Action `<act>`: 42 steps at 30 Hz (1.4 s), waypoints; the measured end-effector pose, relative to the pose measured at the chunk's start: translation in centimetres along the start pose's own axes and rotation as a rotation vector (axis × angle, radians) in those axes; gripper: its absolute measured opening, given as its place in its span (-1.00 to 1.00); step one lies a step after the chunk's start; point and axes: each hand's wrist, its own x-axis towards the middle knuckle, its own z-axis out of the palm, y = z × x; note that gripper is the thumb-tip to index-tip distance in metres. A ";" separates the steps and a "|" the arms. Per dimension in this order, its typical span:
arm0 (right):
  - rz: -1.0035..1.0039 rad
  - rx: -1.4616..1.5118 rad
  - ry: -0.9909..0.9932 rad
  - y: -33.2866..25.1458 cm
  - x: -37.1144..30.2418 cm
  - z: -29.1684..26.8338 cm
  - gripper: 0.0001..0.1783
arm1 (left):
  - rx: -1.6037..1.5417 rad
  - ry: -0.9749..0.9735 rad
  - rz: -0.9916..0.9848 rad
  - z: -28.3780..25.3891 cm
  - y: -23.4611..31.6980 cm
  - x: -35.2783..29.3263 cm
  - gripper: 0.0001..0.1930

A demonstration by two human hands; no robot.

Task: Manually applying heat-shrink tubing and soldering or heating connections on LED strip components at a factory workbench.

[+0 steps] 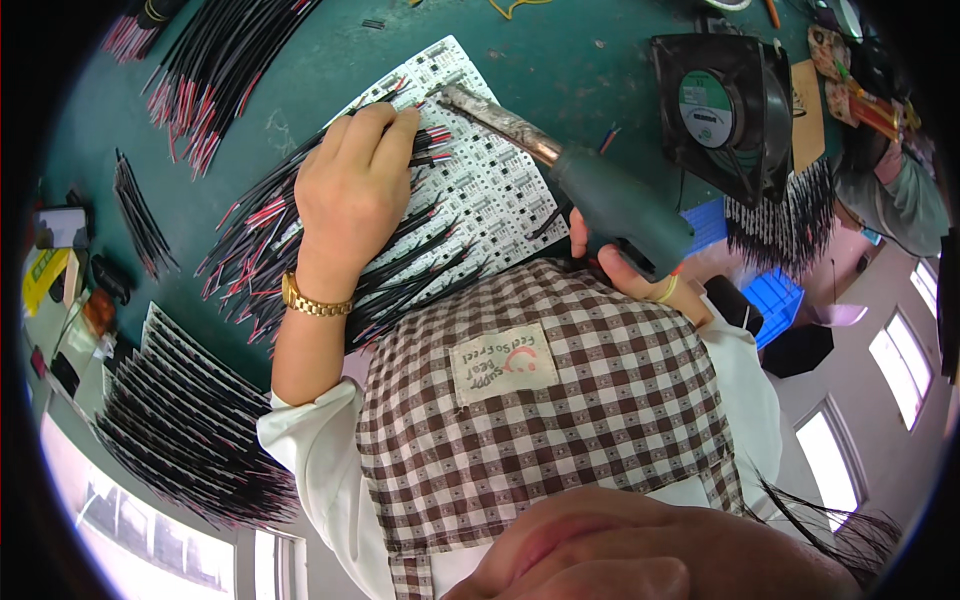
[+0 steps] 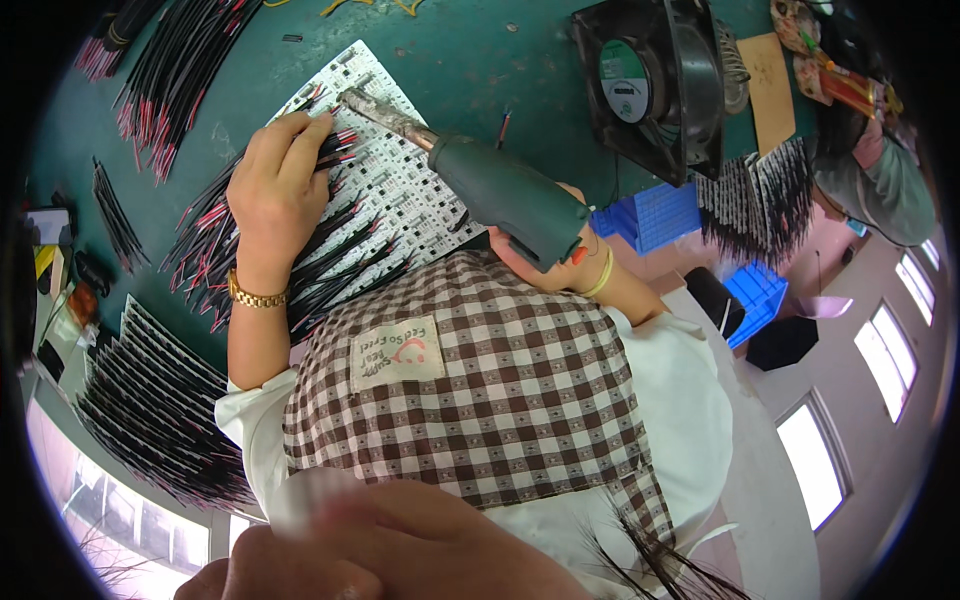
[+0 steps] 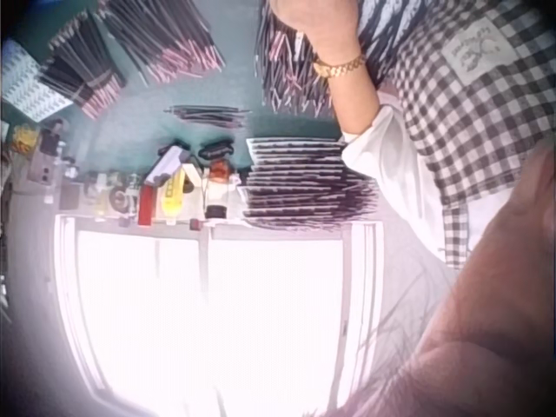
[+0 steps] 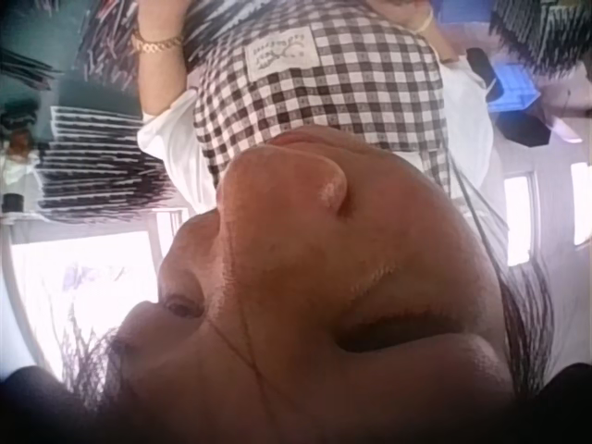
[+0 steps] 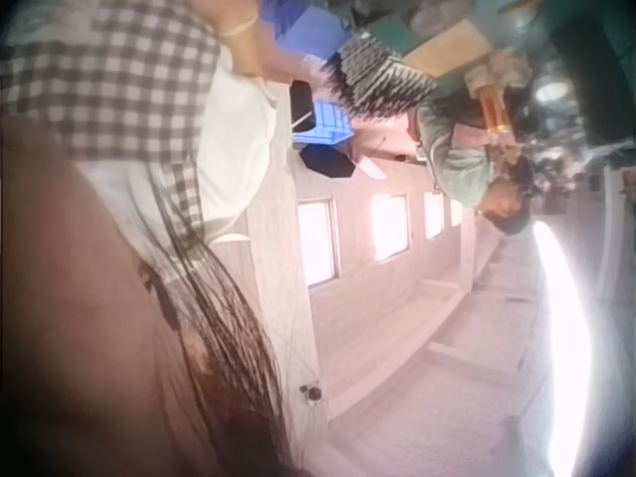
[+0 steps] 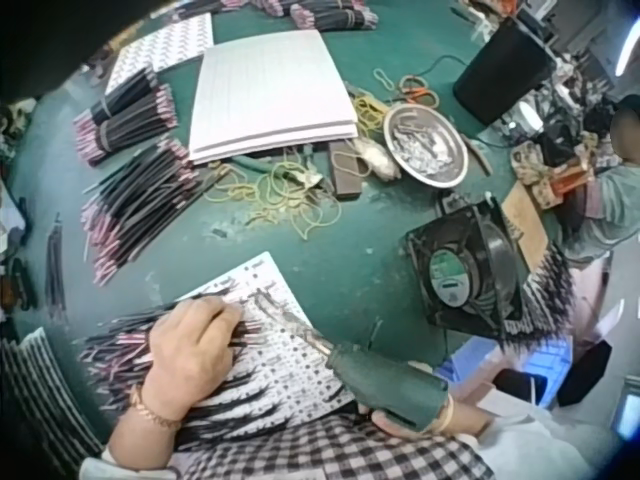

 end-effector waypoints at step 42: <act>0.063 -0.027 0.043 1.0 -1.8 0.3 -0.43 | -0.087 -0.018 -0.002 0.2 -0.6 0.7 -0.69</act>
